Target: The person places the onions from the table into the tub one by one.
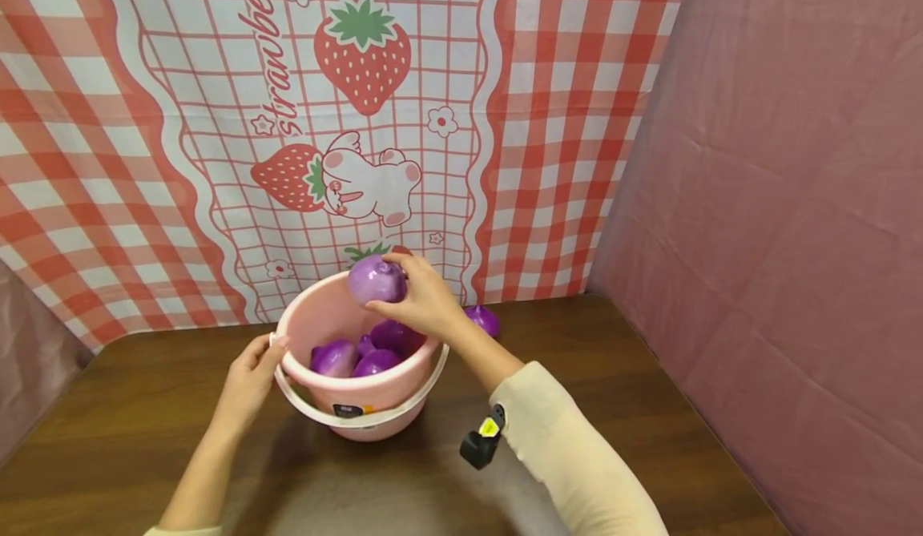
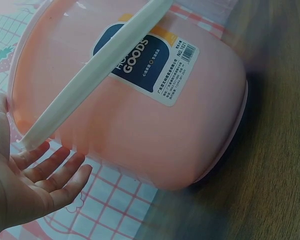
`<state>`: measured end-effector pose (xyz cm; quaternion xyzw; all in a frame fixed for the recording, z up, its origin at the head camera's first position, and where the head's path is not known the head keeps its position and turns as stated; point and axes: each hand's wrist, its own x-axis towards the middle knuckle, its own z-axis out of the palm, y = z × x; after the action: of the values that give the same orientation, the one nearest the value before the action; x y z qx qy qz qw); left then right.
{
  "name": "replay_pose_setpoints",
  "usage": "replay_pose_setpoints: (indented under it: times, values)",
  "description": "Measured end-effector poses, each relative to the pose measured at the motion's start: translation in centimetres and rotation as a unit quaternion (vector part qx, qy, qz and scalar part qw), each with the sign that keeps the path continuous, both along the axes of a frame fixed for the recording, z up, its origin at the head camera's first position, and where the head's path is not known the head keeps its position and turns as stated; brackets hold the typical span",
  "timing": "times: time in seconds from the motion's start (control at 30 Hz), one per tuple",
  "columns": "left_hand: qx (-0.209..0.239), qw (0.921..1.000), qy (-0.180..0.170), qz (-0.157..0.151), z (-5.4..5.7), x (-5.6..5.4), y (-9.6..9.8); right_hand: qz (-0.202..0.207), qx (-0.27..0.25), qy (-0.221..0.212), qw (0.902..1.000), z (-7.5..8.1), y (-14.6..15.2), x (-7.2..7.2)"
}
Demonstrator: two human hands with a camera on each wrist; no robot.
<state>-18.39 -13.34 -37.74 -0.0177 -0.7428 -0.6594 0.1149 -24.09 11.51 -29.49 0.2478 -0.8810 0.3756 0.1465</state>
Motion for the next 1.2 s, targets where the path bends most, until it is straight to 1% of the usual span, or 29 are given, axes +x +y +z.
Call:
replay_pose_setpoints:
  times: [0.23,0.43,0.6,0.87,1.2]
  values:
    - [0.000,1.0000,0.006,0.000,0.0,0.0,0.0,-0.007,0.009,-0.006,0.9999,-0.1,-0.6,0.1]
    - [-0.001,1.0000,0.002,0.001,0.0,0.0,0.0,0.003,0.009,-0.003,0.9999,-0.1,-0.9,0.1]
    - [-0.004,1.0000,0.007,0.000,0.1,0.0,0.0,0.002,0.009,0.003,1.0000,-0.1,-1.2,0.1]
    - [-0.013,0.9999,0.010,0.001,0.1,0.2,-0.1,0.003,0.020,0.001,0.9998,-0.2,-1.8,0.2]
    - [-0.023,0.9997,0.009,0.005,0.0,0.1,-0.1,0.016,0.005,-0.003,0.9999,-0.1,-2.4,-0.1]
